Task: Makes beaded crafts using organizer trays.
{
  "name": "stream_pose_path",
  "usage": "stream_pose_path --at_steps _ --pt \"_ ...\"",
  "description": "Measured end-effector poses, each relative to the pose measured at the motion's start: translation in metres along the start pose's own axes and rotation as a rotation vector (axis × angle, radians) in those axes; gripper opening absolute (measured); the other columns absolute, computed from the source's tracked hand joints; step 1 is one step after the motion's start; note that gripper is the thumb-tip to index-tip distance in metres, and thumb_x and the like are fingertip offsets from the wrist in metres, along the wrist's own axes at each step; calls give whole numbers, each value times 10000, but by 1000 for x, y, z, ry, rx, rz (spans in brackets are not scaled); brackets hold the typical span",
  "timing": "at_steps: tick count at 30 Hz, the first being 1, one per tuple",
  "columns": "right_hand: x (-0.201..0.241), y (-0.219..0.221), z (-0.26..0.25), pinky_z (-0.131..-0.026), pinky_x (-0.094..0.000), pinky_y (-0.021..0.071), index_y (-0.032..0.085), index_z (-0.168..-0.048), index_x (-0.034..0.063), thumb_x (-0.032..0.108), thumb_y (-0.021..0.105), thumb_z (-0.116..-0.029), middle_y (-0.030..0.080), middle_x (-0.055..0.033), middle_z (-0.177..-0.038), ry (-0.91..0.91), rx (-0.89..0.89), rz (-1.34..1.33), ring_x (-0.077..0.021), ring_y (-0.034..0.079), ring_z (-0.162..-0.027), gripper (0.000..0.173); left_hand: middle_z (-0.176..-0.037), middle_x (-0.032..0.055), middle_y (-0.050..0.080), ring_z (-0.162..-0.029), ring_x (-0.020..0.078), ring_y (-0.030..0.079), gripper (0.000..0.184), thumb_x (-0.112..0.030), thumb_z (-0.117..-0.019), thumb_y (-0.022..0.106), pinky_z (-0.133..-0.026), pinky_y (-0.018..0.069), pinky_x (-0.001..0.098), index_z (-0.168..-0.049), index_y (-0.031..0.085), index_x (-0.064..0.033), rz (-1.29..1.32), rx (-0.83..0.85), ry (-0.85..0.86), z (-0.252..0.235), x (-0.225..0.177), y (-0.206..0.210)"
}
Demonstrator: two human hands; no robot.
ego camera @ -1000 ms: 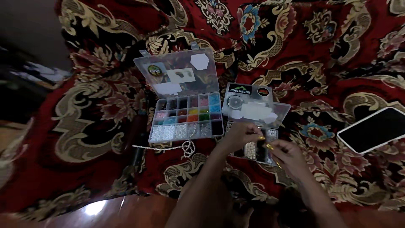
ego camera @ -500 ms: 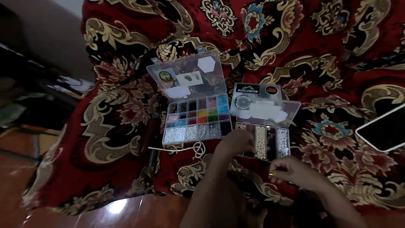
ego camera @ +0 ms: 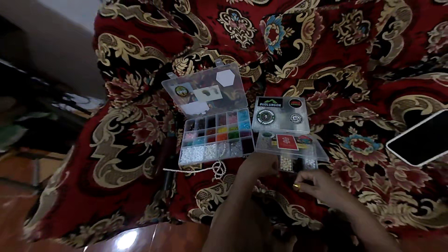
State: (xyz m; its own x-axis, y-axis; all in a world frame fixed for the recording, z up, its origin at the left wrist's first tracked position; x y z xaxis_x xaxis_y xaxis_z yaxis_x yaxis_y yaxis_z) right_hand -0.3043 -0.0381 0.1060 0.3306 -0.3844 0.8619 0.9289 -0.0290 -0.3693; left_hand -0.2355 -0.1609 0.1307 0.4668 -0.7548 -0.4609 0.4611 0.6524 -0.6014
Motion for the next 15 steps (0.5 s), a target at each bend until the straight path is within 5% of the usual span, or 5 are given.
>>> stream_pose_path --at_steps 5,9,12,15 --pt "-1 -1 3 -853 -351 571 717 -1040 -8 123 618 -1013 731 -104 -942 64 106 35 -158 703 -858 167 -1124 203 710 -1117 362 656 341 -273 -1048 573 -1043 448 556 -1214 696 -2 98 -336 3 7 -2 -34" --pt "-8 -5 6 -834 -353 576 717 -1047 -2 123 614 -1018 736 -99 -926 88 117 58 -161 706 -833 165 -1089 181 719 -1004 321 688 336 -261 -1049 570 -958 517 507 -1279 684 -43 217 -567 -94 19 18 -59" --pt "-12 -7 9 -855 -365 578 718 -1058 -4 123 608 -1021 738 -107 -950 106 126 63 -174 713 -859 172 -1210 193 688 -1135 344 655 320 -239 -1049 575 -1014 488 522 -1329 677 -121 196 -654 -216 28 33 -69" --pt "-14 -9 12 -868 -381 568 716 -1063 -4 128 603 -1026 734 -116 -967 129 130 90 -186 708 -879 177 -1294 244 593 -1221 402 560 249 -195 -988 675 -1031 469 508 -1219 751 -145 179 -821 -213 31 36 -73"
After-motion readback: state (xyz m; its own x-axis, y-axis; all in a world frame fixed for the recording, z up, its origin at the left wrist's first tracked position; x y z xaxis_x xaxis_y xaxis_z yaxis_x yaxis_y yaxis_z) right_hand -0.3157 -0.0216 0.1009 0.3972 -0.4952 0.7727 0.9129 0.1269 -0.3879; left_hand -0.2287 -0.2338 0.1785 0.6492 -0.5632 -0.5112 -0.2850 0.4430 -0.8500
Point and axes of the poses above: each hand's wrist, its own z-axis away from the middle knuckle, its own y-axis out of the palm, x = y × z, the point moved 9 cm from there along -z, towards the middle knuckle
